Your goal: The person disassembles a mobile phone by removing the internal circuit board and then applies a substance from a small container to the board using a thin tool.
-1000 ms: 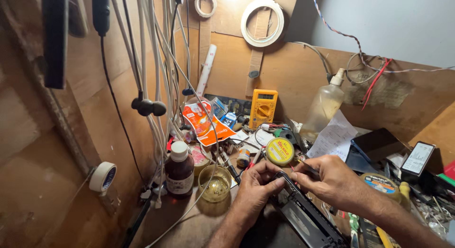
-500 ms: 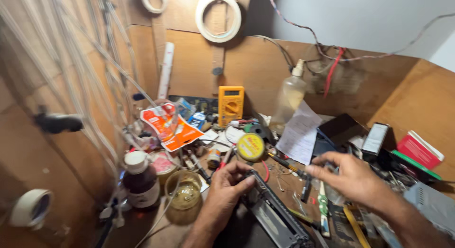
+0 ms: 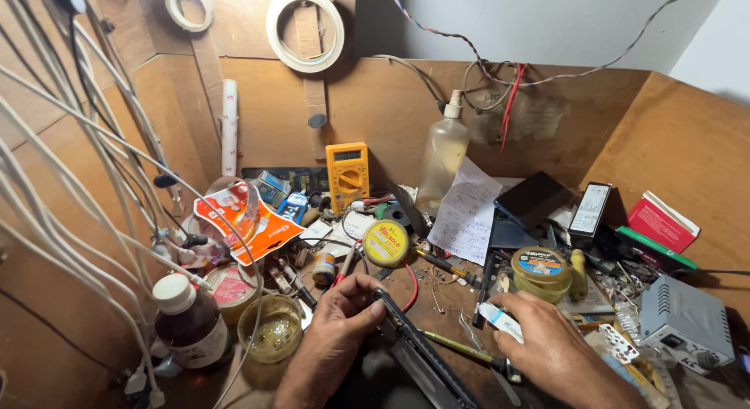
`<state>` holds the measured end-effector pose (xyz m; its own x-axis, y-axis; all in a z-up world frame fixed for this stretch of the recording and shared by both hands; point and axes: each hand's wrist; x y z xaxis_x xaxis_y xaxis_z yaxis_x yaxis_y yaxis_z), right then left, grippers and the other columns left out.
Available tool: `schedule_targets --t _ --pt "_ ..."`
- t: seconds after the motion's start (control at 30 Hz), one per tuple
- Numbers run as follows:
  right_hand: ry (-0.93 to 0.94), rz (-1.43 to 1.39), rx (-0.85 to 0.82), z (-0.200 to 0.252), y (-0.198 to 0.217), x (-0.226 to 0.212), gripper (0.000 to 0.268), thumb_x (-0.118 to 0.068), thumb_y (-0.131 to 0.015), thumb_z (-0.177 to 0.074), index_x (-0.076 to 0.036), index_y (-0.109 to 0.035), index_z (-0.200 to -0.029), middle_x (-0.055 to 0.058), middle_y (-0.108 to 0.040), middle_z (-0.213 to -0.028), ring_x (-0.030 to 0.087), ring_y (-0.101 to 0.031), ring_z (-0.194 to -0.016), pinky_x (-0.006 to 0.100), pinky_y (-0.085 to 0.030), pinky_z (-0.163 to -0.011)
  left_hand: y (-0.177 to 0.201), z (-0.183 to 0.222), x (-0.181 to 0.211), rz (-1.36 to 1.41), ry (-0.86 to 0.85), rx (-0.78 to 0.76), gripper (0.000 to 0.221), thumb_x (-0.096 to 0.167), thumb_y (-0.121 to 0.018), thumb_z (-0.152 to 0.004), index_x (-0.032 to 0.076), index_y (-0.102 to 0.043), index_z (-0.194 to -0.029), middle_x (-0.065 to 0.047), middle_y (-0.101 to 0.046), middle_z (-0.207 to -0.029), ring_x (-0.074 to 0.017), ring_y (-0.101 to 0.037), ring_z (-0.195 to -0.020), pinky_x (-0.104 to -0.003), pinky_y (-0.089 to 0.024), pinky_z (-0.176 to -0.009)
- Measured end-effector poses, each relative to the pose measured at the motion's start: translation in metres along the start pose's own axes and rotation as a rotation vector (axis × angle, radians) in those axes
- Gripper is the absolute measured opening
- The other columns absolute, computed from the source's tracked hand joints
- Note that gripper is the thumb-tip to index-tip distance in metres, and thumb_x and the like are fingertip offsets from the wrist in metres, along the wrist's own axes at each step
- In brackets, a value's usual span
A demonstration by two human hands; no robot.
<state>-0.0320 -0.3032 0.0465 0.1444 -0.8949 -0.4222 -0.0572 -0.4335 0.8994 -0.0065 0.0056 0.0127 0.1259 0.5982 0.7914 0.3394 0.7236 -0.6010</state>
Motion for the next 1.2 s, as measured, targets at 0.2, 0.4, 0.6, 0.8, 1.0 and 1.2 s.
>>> schedule_targets --t 0.2,0.4,0.6,0.8,1.0,1.2 --pt "-0.076 -0.003 0.024 0.006 0.013 -0.026 0.048 -0.028 -0.075 -0.083 -0.009 -0.067 -0.126 0.013 -0.069 -0.118 0.029 -0.065 -0.117 0.039 -0.049 -0.101 0.003 0.000 -0.003 0.150 -0.031 -0.014 0.021 0.004 -0.074 -0.090 0.002 -0.064 -0.109 -0.001 -0.069 -0.092 -0.0095 -0.064 -0.083 -0.025 -0.052 -0.076" --pt "-0.261 0.072 0.038 0.005 0.031 -0.039 0.043 -0.033 -0.077 -0.087 -0.015 -0.072 -0.125 0.010 -0.070 -0.113 0.026 -0.071 -0.105 0.040 -0.054 -0.095 0.005 -0.001 -0.002 0.202 0.000 -0.034 0.025 0.002 -0.074 -0.088 0.004 -0.065 -0.110 -0.001 -0.069 -0.093 -0.0093 -0.064 -0.085 -0.024 -0.051 -0.077" --pt "-0.141 -0.114 0.247 -0.001 0.037 -0.039 0.029 -0.022 -0.078 -0.083 -0.011 -0.079 -0.110 0.009 -0.077 -0.097 0.022 -0.071 -0.083 0.035 -0.060 -0.072 0.006 -0.002 0.000 0.194 0.025 0.008 0.023 0.003 -0.074 -0.087 0.004 -0.063 -0.108 -0.004 -0.069 -0.091 -0.0117 -0.065 -0.082 -0.026 -0.053 -0.077" --pt "0.037 -0.256 0.213 -0.018 0.022 -0.044 0.019 -0.017 -0.078 -0.077 -0.007 -0.081 -0.093 0.006 -0.081 -0.085 0.018 -0.073 -0.077 0.033 -0.059 -0.069 0.003 -0.002 -0.006 0.051 0.041 -0.076 0.021 0.006 -0.073 -0.091 0.003 -0.064 -0.109 -0.002 -0.066 -0.085 -0.0125 -0.063 -0.075 -0.028 -0.053 -0.069" --pt "0.022 -0.230 0.039 -0.055 -0.009 -0.064 0.017 -0.018 -0.079 -0.079 -0.005 -0.077 -0.089 0.012 -0.079 -0.082 0.023 -0.078 -0.077 0.037 -0.059 -0.073 -0.002 -0.002 -0.002 0.016 0.051 0.006 0.021 0.005 -0.072 -0.089 0.003 -0.064 -0.109 -0.001 -0.067 -0.084 -0.0106 -0.063 -0.076 -0.027 -0.053 -0.071" --pt "-0.150 0.017 0.014 -0.070 -0.035 -0.066 0.021 -0.022 -0.082 -0.082 -0.003 -0.074 -0.082 0.016 -0.074 -0.087 0.029 -0.074 -0.089 0.044 -0.055 -0.081 0.001 -0.004 -0.004 -0.006 0.058 -0.011 0.020 0.006 -0.072 -0.092 0.001 -0.064 -0.109 -0.003 -0.067 -0.087 -0.0106 -0.063 -0.077 -0.026 -0.051 -0.069"
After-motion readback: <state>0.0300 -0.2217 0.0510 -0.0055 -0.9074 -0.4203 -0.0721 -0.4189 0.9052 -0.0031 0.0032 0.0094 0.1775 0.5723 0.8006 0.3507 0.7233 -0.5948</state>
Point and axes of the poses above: each hand's wrist, its own z-axis away from the middle knuckle, its own y-axis out of the back of the hand, x = y × z
